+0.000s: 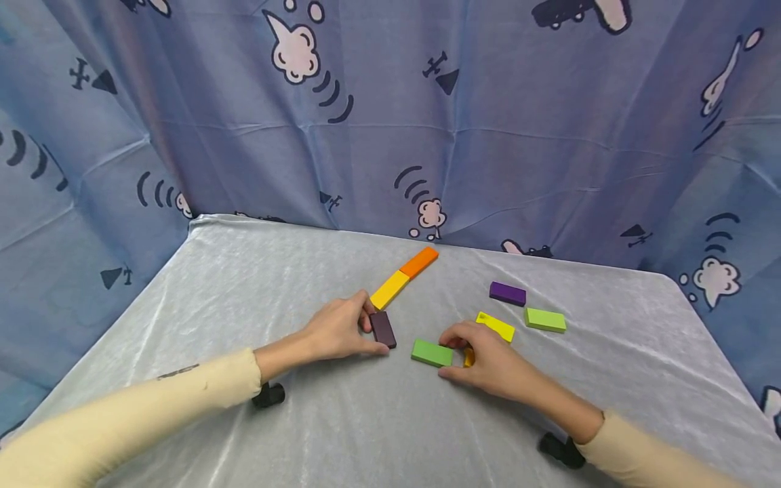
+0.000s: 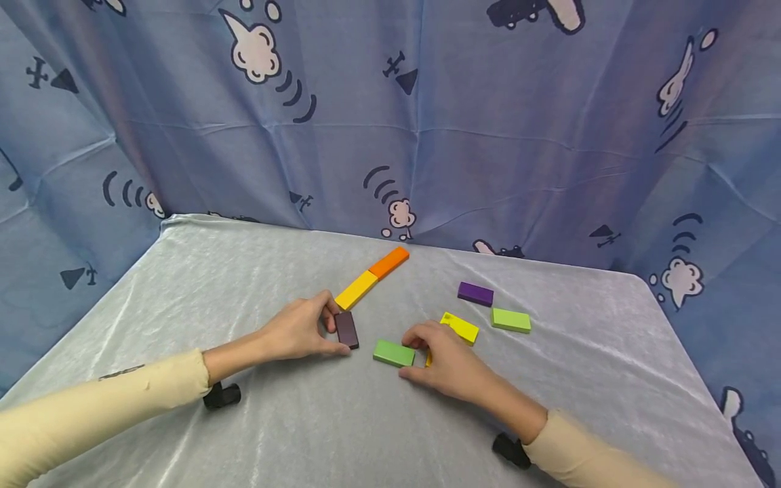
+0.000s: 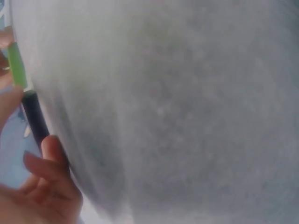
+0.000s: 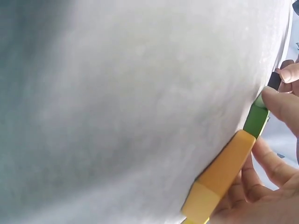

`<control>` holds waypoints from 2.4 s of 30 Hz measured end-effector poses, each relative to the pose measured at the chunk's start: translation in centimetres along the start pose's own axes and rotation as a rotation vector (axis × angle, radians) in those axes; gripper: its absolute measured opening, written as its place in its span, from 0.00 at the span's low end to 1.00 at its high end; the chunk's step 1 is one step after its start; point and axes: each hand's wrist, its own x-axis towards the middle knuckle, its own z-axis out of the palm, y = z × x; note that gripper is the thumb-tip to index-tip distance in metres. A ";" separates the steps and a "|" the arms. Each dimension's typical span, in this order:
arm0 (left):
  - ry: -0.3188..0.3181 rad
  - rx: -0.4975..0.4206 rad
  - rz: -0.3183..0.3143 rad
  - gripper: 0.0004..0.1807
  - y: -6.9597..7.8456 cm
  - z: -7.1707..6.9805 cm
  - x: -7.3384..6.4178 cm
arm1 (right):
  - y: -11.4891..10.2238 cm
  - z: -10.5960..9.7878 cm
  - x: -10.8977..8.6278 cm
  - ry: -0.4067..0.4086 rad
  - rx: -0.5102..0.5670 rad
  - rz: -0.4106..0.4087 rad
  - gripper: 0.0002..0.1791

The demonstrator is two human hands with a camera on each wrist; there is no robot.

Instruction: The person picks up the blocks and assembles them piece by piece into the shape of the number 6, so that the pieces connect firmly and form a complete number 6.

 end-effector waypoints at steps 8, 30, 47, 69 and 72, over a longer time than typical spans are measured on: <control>-0.049 -0.036 -0.020 0.32 0.1 -0.6 -0.1 | -0.5 0.5 0.0 0.042 -0.007 0.016 0.16; -0.031 -0.015 0.017 0.31 -0.2 -0.5 -0.2 | -1.5 2.0 0.4 0.098 -0.040 0.031 0.14; -0.026 -0.009 0.011 0.29 -0.1 -0.5 -0.2 | -1.5 1.7 0.7 0.127 -0.025 0.045 0.16; -0.033 -0.014 0.011 0.29 -0.1 -0.5 -0.2 | -1.8 1.6 0.9 0.102 -0.027 0.048 0.16; -0.042 -0.017 0.005 0.29 -0.1 -0.5 -0.2 | -1.6 1.4 0.7 0.087 -0.019 0.047 0.17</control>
